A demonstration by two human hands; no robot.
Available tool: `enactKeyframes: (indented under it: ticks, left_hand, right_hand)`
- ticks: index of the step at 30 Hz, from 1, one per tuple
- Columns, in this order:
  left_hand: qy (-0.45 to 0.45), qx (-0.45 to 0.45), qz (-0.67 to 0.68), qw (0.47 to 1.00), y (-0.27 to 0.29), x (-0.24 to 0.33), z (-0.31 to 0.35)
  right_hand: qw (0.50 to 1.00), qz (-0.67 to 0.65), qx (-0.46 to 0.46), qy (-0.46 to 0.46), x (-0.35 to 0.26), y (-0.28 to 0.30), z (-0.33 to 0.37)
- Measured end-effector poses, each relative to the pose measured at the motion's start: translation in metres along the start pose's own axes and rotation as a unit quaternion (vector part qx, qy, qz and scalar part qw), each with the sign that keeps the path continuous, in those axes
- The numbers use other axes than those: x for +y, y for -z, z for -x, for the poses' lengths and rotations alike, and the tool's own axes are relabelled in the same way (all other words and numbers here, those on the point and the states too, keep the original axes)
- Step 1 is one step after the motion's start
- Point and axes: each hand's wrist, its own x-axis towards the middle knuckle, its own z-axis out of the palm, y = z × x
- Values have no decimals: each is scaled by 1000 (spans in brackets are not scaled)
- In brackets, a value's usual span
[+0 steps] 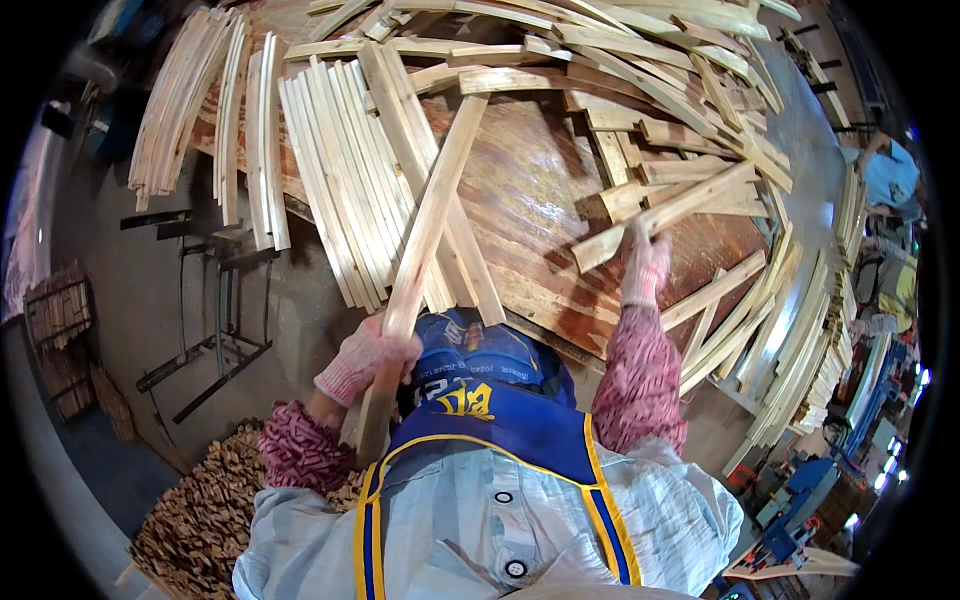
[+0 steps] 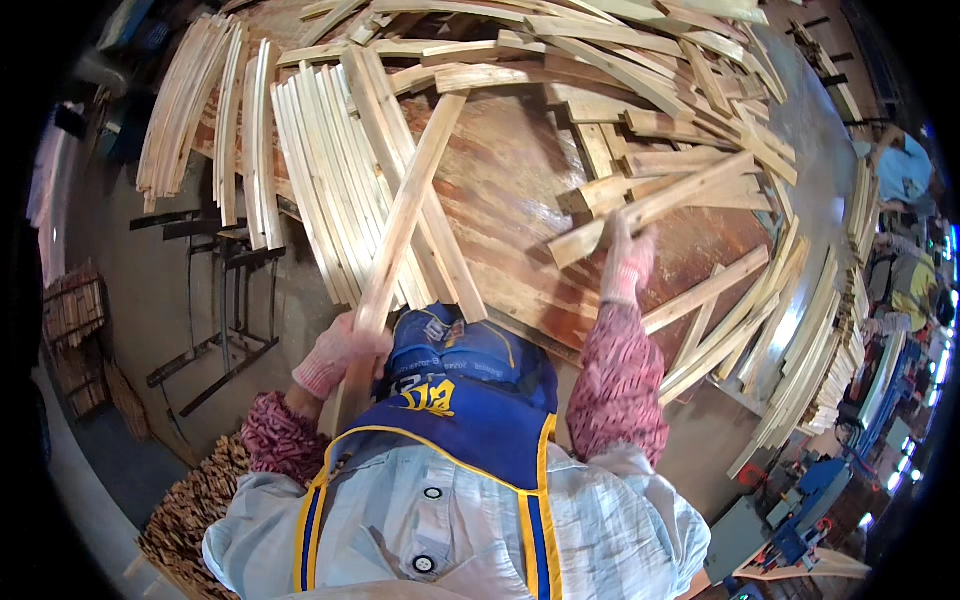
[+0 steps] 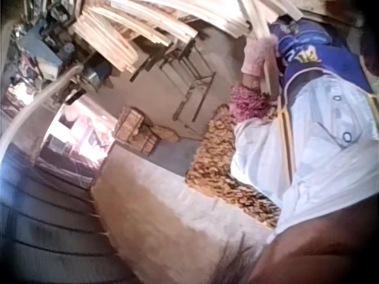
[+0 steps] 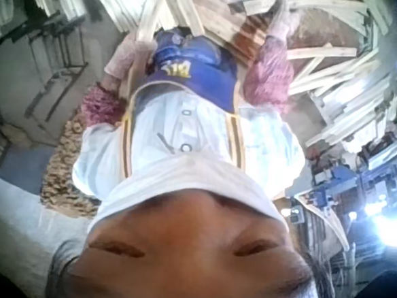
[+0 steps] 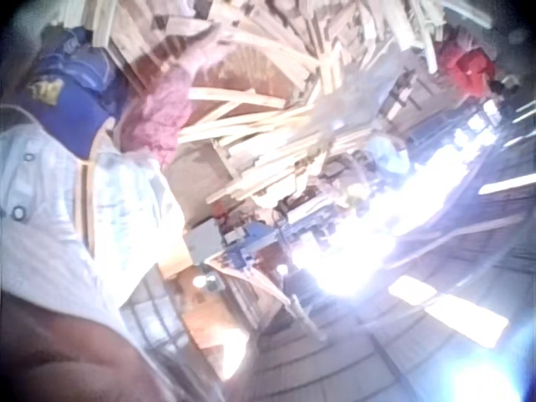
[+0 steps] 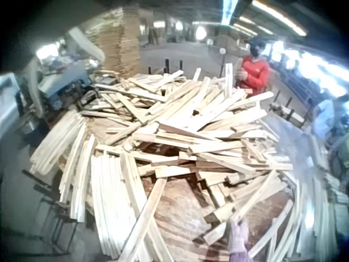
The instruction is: The person repeatedly picks up wooden strips from a large pile on a workbench, aligns them into small bundles, and places the bundles onto a separate stack. The person wears pink gloves and a blue apron while working in a workshop environment.
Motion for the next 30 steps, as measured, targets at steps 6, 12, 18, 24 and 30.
enactKeyframes:
  ticks: [6, 12, 18, 24, 30]
  left_hand:
    - [-83, 144, 49, 985, 36, -61, 33]
    - [-76, 393, -70, 914, 111, -76, -27]
    - [-205, 403, -24, 892, 147, -48, -102]
    - [-178, 383, -36, 906, 159, -32, -127]
    - [-190, 377, -76, 903, 160, -33, -120]
  right_hand:
    - [959, 88, -165, 211, -32, -43, 71]
    - [919, 214, -251, 216, -76, -148, 105]
    - [860, 286, -391, 157, -135, -195, 115]
    - [864, 266, -391, 172, -142, -203, 99]
    - [874, 257, -387, 138, -110, -107, 100]
